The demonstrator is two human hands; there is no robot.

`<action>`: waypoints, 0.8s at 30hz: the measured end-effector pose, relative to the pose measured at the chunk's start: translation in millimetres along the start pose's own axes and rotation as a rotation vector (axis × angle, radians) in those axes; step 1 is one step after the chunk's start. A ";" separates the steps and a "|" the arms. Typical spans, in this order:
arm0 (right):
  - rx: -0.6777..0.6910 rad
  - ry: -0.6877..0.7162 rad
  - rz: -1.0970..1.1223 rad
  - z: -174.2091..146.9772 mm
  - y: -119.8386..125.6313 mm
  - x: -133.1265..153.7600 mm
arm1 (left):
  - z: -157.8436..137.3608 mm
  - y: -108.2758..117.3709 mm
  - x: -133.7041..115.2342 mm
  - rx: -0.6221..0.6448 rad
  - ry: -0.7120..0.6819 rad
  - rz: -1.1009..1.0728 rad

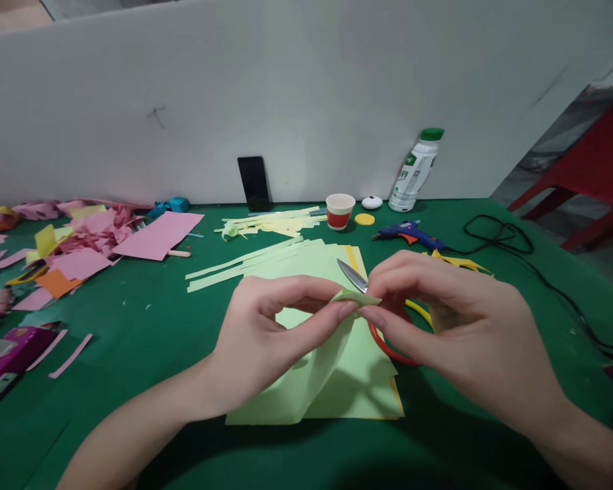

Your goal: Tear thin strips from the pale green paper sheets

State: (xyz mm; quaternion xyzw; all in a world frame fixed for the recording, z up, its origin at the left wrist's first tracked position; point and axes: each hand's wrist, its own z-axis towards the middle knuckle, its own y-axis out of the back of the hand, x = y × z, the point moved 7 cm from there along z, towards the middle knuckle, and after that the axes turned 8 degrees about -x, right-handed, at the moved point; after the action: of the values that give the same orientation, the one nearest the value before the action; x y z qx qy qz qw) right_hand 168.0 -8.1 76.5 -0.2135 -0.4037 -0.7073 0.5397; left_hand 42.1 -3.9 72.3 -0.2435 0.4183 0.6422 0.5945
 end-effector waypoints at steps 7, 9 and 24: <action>-0.033 0.075 -0.022 -3.3 0.7 8.8 | 0.0 0.3 8.1 0.003 0.109 -0.144; -0.034 0.077 -0.028 -4.4 0.8 9.8 | -0.2 0.3 8.8 0.004 0.111 -0.149; -0.009 -0.039 0.036 -5.0 -1.0 0.6 | 0.3 1.6 5.9 -0.031 0.070 -0.069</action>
State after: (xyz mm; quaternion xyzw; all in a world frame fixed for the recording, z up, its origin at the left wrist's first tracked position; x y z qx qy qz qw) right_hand 167.6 -12.4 73.7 -0.2370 -0.4070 -0.6949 0.5434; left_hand 39.6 -0.3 68.0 -0.2894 0.4200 0.6187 0.5975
